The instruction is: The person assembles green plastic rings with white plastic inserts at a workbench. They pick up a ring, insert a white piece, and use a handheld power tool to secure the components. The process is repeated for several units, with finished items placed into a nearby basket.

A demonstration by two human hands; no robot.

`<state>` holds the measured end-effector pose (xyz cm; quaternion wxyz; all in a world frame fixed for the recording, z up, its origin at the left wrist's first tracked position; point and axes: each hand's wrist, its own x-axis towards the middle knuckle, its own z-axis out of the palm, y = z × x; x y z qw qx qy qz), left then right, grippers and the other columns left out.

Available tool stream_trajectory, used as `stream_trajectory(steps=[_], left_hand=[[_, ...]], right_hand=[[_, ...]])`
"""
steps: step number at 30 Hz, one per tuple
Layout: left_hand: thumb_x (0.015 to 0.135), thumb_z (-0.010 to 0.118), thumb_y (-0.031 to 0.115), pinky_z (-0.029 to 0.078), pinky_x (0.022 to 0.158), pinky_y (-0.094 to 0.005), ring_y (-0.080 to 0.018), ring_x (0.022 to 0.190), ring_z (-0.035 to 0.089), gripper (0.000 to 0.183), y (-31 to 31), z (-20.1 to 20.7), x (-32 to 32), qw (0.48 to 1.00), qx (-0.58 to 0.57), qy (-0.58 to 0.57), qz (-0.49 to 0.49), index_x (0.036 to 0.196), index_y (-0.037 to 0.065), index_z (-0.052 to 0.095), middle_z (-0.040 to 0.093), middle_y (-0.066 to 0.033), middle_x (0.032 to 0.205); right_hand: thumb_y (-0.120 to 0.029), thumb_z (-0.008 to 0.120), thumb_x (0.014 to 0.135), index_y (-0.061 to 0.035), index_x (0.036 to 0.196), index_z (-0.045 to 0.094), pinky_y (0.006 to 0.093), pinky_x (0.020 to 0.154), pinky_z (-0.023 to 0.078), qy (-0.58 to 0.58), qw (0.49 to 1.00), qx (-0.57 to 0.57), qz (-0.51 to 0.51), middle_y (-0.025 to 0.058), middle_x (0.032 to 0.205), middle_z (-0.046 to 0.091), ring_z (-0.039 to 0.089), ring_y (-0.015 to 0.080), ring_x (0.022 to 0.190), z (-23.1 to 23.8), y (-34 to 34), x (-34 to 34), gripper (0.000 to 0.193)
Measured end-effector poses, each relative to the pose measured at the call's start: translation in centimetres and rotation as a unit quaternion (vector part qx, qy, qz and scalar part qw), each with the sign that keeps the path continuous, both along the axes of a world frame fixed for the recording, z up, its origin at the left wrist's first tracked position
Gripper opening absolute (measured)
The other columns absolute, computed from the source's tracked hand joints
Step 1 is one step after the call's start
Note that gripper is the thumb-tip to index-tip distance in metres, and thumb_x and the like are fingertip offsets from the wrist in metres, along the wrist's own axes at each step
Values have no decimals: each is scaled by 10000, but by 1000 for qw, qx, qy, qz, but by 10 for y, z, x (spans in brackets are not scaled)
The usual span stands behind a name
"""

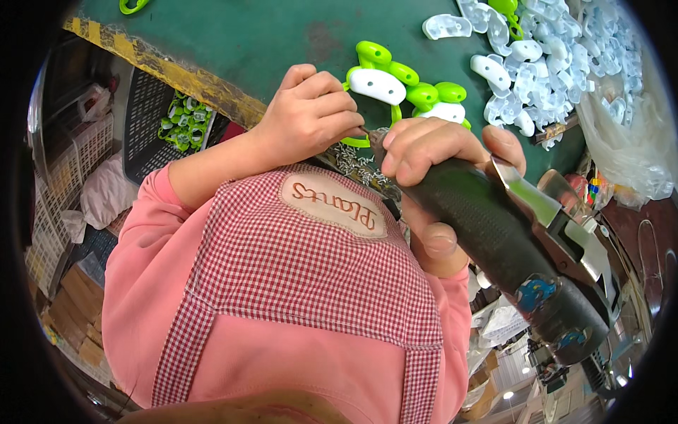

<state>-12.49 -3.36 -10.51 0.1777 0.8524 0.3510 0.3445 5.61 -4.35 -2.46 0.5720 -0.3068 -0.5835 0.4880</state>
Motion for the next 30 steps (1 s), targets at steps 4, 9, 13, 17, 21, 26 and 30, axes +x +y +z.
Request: stream_trajectory(steps=[4,9,13,17,21,26,30], left_hand=[[599,811,235,436,915,-392,-221,1032,610,382,19,4,9,997,2,-50,51,941,122,683,658,-28,1095],[605,823,188,470,999,-437,-256,1105,606,373,40,-23,9,993,-75,-90,22,939,88,688,633,-58,1209],[608,820,187,484,984,-389,-229,1048,615,293,43,-26,14,991,-63,-113,23,857,87,702,643,-35,1133],[611,815,181,492,973,-390,-231,1046,619,295,40,-29,15,991,-72,-110,24,867,94,697,639,-34,1146],[633,806,196,491,974,-395,-242,1058,617,302,48,-30,13,993,-45,-105,15,897,99,693,634,-38,1165],[652,816,184,464,999,-426,-292,1142,579,368,40,-25,11,994,-59,-87,16,989,99,696,608,-65,1247],[662,789,154,475,965,-425,-312,1155,554,342,28,-3,4,995,-54,-70,37,985,105,690,604,-66,1218]], right_hand=[[-556,686,810,-78,1396,242,435,727,495,30,998,43,-26,105,787,574,592,238,692,-2,12,-5,878],[-492,745,793,-27,1308,321,440,775,510,4,999,43,-12,131,794,613,626,268,736,-5,28,-11,813],[-367,783,795,-15,1258,427,402,748,519,13,999,25,28,124,803,622,623,248,748,-28,38,-9,681],[-275,793,793,-2,1271,424,367,707,525,30,996,50,66,122,803,620,615,234,741,-48,47,-9,662],[-299,790,792,10,1336,372,339,732,513,73,992,37,95,111,814,611,603,229,742,-48,47,-12,753],[-545,738,774,-38,1376,243,353,670,476,80,996,-22,-34,74,762,566,580,209,678,-20,5,0,930],[-502,722,803,-74,1383,255,382,647,457,4,989,-140,-55,77,744,531,535,205,634,-40,-47,17,858]])
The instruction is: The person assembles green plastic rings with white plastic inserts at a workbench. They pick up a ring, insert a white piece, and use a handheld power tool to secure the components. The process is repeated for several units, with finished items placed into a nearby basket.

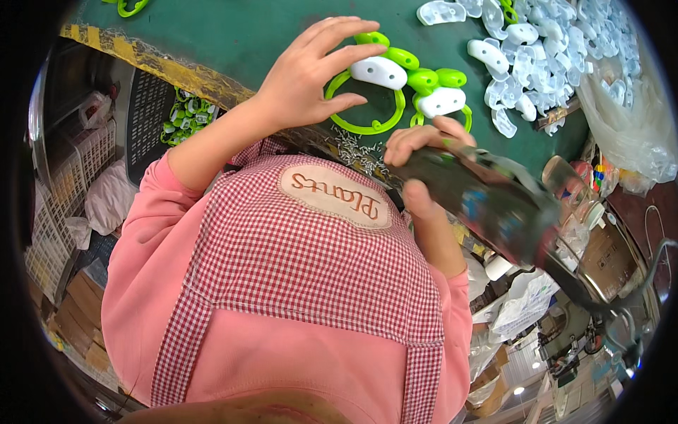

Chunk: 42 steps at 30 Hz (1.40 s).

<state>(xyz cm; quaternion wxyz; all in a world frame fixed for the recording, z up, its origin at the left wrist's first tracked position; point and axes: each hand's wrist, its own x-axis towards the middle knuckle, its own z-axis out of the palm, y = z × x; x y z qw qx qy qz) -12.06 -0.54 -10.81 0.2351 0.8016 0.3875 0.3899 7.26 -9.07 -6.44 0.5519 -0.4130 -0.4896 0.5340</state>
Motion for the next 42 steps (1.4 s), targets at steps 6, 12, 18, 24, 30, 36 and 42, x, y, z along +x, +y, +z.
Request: stream_trajectory(steps=[6,12,18,24,30,36,42], left_hand=[[639,781,205,462,751,-340,-172,855,580,192,-41,0,7,991,5,19,-132,790,125,695,636,33,815],[649,789,252,429,760,-331,-156,861,568,199,-48,-5,21,985,-59,33,-158,797,142,713,631,51,820],[651,794,237,423,735,-317,-153,826,571,179,-44,-3,20,989,-29,-12,-145,773,142,704,626,60,785],[620,817,222,442,657,-306,-150,742,573,201,-34,0,25,995,33,-29,-91,737,132,682,617,46,733],[675,854,139,420,458,-242,-107,490,536,211,-23,24,14,937,-301,-162,-64,704,31,676,617,-31,619],[690,820,147,477,550,-288,-158,627,599,181,-13,18,16,988,-106,-85,-73,766,55,683,669,-35,771],[673,788,201,526,939,-373,-230,1050,633,206,20,-15,32,997,66,-33,-9,723,77,632,684,-12,938]], right_hand=[[-515,765,760,-75,1360,279,393,650,471,105,992,57,-42,95,758,577,577,225,651,15,-1,5,888],[-563,746,758,-111,1411,277,407,671,467,108,990,87,-30,77,761,585,579,214,635,33,6,9,922],[-550,729,782,-126,1427,286,415,706,462,114,989,93,-25,78,775,584,575,214,660,39,7,9,890],[-598,705,777,-133,1421,282,403,710,463,96,989,108,-43,66,771,566,565,201,656,40,17,7,900],[-685,593,795,-97,1130,372,372,710,452,15,973,217,-80,58,784,544,565,191,691,30,66,18,712],[-560,616,839,-51,1350,203,435,662,484,-100,977,190,-15,105,771,562,576,231,672,33,92,7,831],[-517,738,784,-12,1133,379,354,781,483,-77,989,124,-22,94,792,585,605,218,729,20,96,1,712]])
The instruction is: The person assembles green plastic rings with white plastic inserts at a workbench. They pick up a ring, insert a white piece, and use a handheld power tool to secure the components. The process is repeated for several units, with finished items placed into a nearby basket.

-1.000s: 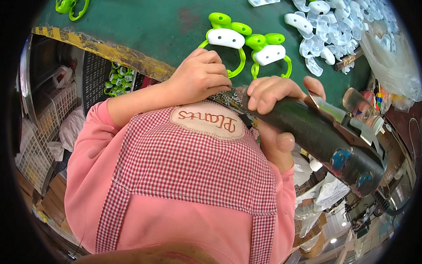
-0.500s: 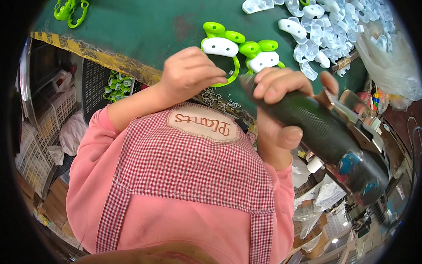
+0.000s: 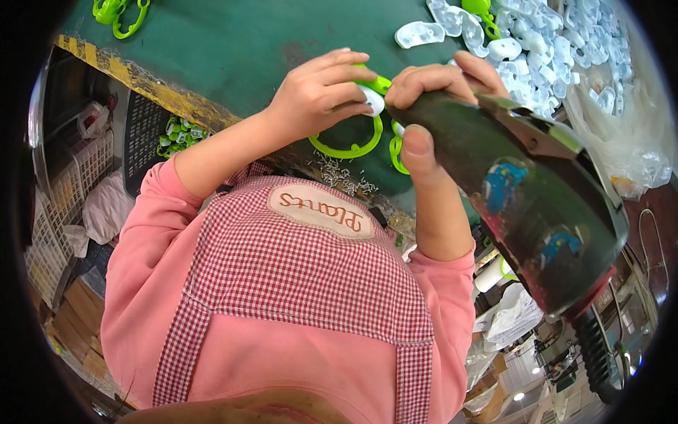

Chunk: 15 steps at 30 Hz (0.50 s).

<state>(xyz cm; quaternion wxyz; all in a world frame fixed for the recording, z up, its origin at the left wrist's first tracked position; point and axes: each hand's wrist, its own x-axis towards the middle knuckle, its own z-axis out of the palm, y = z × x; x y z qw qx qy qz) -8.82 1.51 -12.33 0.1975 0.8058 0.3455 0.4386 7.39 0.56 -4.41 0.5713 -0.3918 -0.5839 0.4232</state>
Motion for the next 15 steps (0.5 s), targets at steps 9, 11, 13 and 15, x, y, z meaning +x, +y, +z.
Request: stream_trajectory(steps=[9,11,13,15], left_hand=[[669,798,221,546,908,-376,-223,1041,642,238,-4,-14,1,999,-14,-36,14,782,73,650,693,-19,928],[677,797,203,545,904,-379,-227,1036,643,217,-4,-13,1,999,-4,-30,10,772,74,650,692,-22,927],[681,805,184,549,880,-391,-237,1008,651,204,2,-10,1,1000,23,-16,13,766,73,657,688,-20,905],[670,801,168,549,840,-371,-226,940,645,198,4,0,-4,999,43,-6,-2,780,76,666,666,-17,852]], right_hand=[[-356,741,828,-30,1402,231,373,716,501,85,993,41,66,105,800,585,588,218,713,-28,8,2,835],[-506,682,835,-50,1440,186,416,733,481,42,999,-5,17,98,787,567,568,207,702,-14,7,1,906],[-508,628,866,-77,1499,101,418,742,470,60,997,16,37,103,829,571,566,210,727,0,5,4,930],[-554,573,883,-113,1507,122,408,729,468,91,991,58,80,98,858,559,559,207,733,8,2,6,887]])
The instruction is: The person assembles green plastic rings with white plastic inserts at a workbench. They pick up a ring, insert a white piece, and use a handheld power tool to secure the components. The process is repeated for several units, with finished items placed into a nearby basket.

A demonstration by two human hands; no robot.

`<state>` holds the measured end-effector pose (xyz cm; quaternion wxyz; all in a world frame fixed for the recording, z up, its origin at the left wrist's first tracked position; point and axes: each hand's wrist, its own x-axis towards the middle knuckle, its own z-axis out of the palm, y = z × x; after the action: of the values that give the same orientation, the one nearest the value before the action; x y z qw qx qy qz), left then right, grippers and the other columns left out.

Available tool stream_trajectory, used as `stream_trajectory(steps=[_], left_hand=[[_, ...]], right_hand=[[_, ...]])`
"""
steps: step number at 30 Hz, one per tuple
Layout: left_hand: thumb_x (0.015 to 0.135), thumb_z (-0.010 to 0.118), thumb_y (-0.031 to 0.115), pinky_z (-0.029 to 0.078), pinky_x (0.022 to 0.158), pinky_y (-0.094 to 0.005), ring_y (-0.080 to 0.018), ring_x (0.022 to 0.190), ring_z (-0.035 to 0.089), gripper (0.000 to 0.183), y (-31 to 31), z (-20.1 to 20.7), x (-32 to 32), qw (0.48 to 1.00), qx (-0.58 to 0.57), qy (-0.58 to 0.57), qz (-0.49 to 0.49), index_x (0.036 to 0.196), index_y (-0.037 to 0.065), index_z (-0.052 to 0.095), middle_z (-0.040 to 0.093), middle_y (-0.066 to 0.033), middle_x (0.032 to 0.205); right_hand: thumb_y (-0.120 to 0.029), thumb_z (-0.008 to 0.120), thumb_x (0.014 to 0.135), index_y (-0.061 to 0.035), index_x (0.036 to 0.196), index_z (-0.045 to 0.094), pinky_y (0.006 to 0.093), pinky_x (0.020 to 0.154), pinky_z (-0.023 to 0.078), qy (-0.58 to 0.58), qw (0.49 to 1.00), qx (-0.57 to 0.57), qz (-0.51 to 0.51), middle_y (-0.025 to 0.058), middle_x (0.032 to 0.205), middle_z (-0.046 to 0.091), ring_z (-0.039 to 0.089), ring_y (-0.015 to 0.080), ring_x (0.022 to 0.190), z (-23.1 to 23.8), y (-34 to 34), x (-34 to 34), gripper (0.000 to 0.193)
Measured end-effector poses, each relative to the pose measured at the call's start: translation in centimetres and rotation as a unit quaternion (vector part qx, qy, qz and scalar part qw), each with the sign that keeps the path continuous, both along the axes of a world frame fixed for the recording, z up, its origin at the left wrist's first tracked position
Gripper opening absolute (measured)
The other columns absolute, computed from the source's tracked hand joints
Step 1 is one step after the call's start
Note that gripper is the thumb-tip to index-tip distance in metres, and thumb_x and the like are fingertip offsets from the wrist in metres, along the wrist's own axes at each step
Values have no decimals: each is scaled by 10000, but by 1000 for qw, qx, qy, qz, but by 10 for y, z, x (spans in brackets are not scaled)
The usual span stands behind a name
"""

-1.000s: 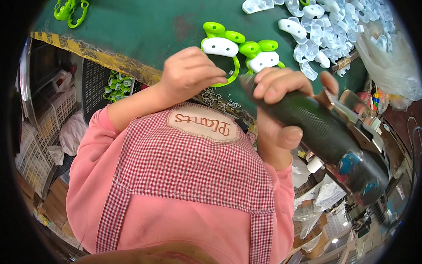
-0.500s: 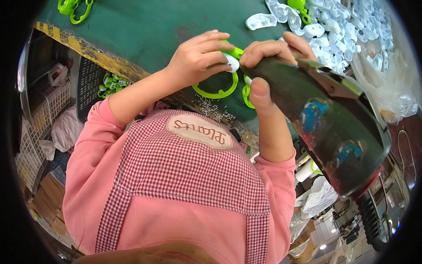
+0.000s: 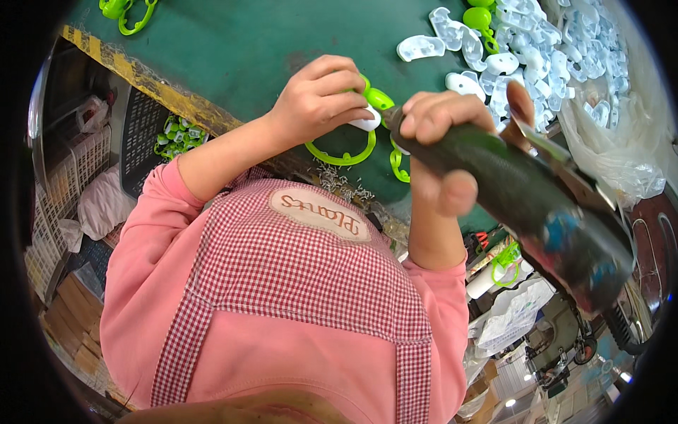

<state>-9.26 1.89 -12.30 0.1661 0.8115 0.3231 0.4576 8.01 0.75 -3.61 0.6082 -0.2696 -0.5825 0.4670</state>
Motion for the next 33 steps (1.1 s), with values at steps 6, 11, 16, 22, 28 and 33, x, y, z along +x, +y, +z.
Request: stream_trajectory(steps=[6,11,16,22,28,33], left_hand=[[616,814,184,531,766,-344,-214,825,620,246,-5,10,-3,999,-3,-4,-43,792,85,674,625,-13,779],[578,833,210,527,804,-361,-235,864,618,335,-11,20,-9,998,-50,-18,39,846,85,676,642,-38,885],[581,847,216,519,884,-382,-284,1076,606,431,-19,12,-22,995,-93,9,39,964,108,681,611,-98,1185],[598,836,208,532,860,-378,-289,1058,619,402,-15,-6,-19,989,-147,11,14,960,113,689,607,-98,1214],[600,829,210,540,840,-362,-284,1044,623,373,-19,-7,-19,988,-151,7,21,938,121,698,614,-108,1188],[591,848,215,537,839,-380,-303,1022,635,413,-15,-15,-17,991,-131,-1,15,969,140,697,623,-118,1191]], right_hand=[[-631,518,887,-176,1520,151,380,696,468,-11,1000,27,11,73,860,533,544,178,722,12,-11,-7,861],[-648,515,877,-166,1500,122,395,670,478,-44,997,36,-48,82,834,541,557,198,692,8,-10,-19,881],[-583,601,850,-132,1378,189,401,678,485,-83,995,9,-63,91,806,547,565,210,691,4,8,-30,807],[-504,705,819,-92,1232,269,410,688,493,-93,994,-37,-44,101,772,555,574,223,688,-6,15,-41,728],[-200,798,791,-17,1231,407,345,701,529,7,998,37,48,118,824,616,616,204,751,-37,30,-42,616],[-525,718,799,9,1233,339,363,654,472,-44,997,-50,32,72,723,521,551,189,651,-32,28,-38,786]])
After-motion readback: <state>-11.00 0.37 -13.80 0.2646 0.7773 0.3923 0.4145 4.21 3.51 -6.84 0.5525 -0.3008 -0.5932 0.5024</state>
